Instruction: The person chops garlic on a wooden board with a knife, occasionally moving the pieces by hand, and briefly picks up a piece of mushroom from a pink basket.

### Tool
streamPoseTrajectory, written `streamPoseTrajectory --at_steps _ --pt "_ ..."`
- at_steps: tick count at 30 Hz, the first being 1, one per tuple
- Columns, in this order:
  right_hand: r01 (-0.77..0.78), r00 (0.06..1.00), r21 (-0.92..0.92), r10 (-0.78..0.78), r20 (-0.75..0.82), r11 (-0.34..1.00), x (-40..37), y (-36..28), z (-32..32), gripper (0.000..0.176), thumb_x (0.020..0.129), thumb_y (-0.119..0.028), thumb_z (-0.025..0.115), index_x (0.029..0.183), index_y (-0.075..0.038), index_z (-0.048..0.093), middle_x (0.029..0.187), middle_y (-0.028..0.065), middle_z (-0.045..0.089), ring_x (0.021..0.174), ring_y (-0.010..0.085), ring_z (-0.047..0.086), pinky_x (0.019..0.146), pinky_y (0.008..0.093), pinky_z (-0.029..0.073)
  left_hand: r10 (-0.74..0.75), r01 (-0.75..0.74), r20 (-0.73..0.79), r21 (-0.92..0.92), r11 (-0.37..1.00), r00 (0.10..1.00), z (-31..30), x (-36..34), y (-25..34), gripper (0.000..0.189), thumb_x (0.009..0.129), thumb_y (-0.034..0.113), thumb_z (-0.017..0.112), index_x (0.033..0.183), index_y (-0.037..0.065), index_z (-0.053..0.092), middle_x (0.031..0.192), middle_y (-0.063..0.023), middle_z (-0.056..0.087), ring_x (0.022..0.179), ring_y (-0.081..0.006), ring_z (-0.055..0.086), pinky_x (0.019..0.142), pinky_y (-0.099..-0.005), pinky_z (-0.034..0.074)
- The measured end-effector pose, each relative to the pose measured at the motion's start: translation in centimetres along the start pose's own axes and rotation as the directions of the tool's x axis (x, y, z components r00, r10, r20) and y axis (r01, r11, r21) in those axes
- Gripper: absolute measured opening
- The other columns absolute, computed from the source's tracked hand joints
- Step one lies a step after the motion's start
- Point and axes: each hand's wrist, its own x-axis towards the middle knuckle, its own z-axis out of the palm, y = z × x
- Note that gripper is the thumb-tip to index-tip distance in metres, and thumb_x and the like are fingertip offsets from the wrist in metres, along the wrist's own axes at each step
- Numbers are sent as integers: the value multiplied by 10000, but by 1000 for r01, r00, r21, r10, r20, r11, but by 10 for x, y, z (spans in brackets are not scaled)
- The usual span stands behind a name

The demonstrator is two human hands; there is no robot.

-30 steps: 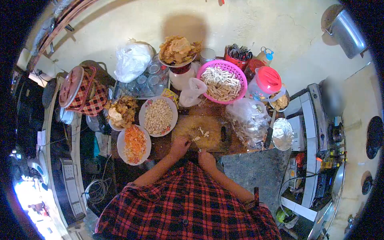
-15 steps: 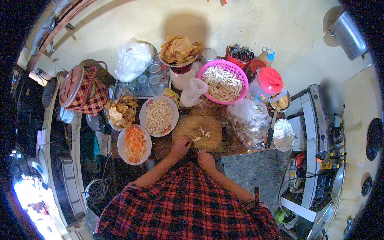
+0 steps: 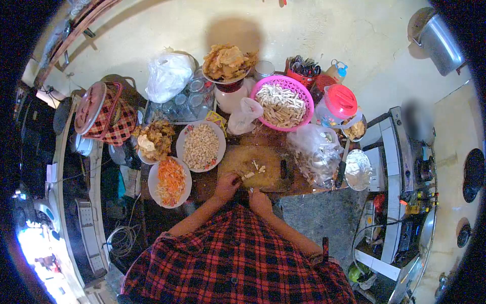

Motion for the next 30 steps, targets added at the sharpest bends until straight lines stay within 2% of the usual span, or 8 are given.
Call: streamPoseTrajectory --at_steps 2,11,15,17,18,20,27,30 --pt "-6 1000 -9 7 9 1000 0 -1 0 356 887 -308 426 872 43 488 690 256 583 687 423 583 607 506 463 38 -38 15 47 998 999 0 1 -3 130 712 78 612 811 -6 606 785 -153 592 792 -326 569 715 -379 460" --pt "15 1000 -29 -15 11 999 12 10 22 338 879 -286 442 869 48 493 684 261 580 678 427 581 602 507 461 20 -24 64 53 998 998 -1 4 -2 114 715 82 609 783 -10 608 810 -153 596 807 -320 568 731 -371 459" --pt "47 999 -7 -47 -20 999 8 5 14 334 880 -287 444 890 45 478 680 262 578 656 430 577 587 513 458 66 -65 -6 59 996 998 2 2 -5 111 711 73 608 782 -12 609 825 -157 602 821 -320 568 753 -374 454" --pt "46 999 -2 -47 -23 999 7 3 9 333 881 -288 442 896 44 473 680 263 578 651 432 576 585 516 457 -42 41 103 8 999 994 3 2 -8 109 706 69 610 780 -11 614 843 -151 608 834 -319 567 774 -378 448" --pt "46 999 -14 -46 -19 999 5 2 7 334 881 -288 441 900 44 472 676 263 577 651 432 576 589 519 455 -44 43 101 8 999 994 2 2 -7 109 706 69 610 780 -11 614 843 -151 608 834 -319 567 774 -378 448" --pt "42 999 -26 -43 -14 999 3 0 4 335 882 -289 440 903 44 471 673 263 576 651 433 576 592 522 454 27 -27 57 8 1000 998 1 3 -6 107 698 67 612 775 -9 616 834 -144 608 823 -315 568 768 -377 450" --pt "51 999 -37 -52 -14 998 4 4 8 326 879 -286 443 876 36 496 680 253 584 661 426 583 584 507 461 25 -28 87 26 999 996 1 3 -5 115 703 107 616 756 7 592 806 -155 591 822 -334 559 753 -400 449" --pt "63 998 -38 -64 -14 997 9 6 14 321 875 -287 448 877 29 503 688 251 587 669 427 585 590 501 467 55 -60 72 70 996 996 -2 5 1 114 688 78 619 763 -7 612 823 -136 601 812 -308 566 751 -370 455"
